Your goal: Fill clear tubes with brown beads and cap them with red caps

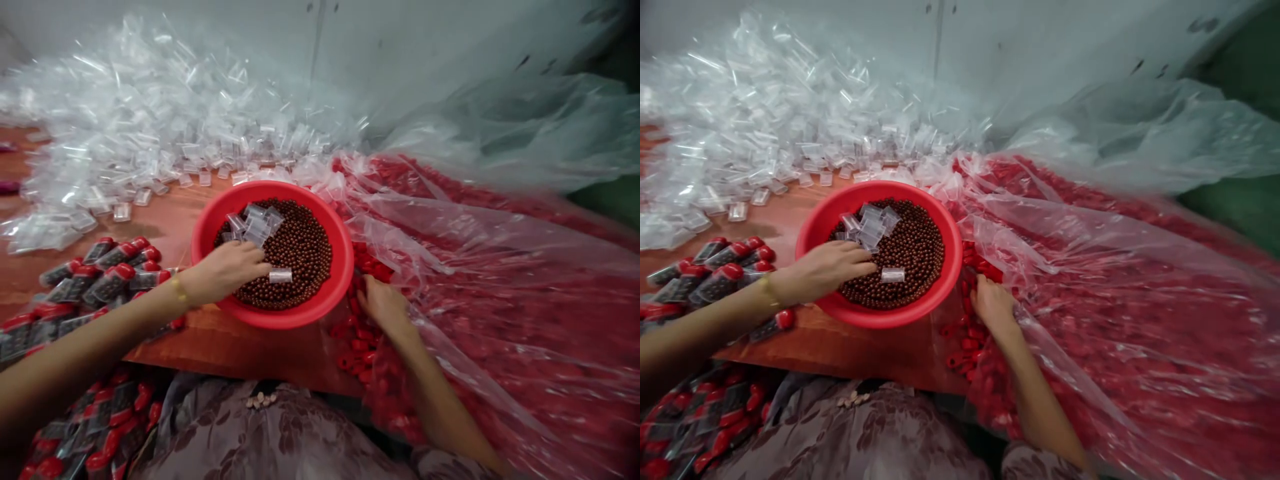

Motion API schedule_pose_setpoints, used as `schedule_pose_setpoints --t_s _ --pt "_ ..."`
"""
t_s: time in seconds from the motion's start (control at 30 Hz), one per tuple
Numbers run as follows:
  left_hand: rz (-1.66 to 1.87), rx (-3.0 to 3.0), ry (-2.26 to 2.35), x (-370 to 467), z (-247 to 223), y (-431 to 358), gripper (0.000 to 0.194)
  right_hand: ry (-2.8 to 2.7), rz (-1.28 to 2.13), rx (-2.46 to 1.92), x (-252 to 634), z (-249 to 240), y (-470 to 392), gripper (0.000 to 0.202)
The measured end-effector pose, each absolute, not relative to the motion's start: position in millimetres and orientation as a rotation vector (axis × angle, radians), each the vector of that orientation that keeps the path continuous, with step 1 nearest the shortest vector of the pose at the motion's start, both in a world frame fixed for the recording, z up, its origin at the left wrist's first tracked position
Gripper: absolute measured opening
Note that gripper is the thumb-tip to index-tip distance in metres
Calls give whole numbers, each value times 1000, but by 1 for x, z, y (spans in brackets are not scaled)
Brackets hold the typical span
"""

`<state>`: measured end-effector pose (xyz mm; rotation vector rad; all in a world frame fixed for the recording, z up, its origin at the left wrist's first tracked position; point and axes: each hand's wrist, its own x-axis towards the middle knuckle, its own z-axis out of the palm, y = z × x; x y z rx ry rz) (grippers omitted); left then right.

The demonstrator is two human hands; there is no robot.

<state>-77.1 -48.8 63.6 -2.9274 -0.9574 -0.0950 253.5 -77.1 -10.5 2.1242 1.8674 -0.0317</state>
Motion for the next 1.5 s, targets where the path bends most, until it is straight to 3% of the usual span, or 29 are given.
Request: schedule_pose_setpoints --t_s 0.13,0.27,0.47,0.6,0.73,0.9,1.13,1.3,1.4,1.5 --pt "104 -3086 -279 -21 33 -9 33 1906 -24 2120 255 -14 -78 24" --pt "309 -3081 -148 -6 15 12 20 1909 -24 2234 258 -16 -80 23" --pt "662 -3011 -1050 -20 25 0 28 1913 -29 2251 261 -20 -78 39" --pt "988 -3080 -1725 -15 31 -3 36 1986 -34 2248 261 -24 -77 29" --pt "1209 -3090 -2337 4 23 13 42 2018 -49 2469 262 -23 -79 34" --pt "603 -3147 -2733 33 1 42 27 2249 -135 2772 268 -25 -86 40" --pt "-581 -3134 -3000 49 -25 57 16 2628 -934 3030 258 -17 -84 30" --pt "-1209 -3247 -2774 36 -21 49 19 2679 -1297 3063 248 3 -79 20" --pt "-1681 -3363 -2402 25 -9 42 20 2709 -1663 2997 237 15 -74 19" --pt "-1928 -3560 -2053 12 7 30 23 2692 -2000 2928 219 28 -64 25"
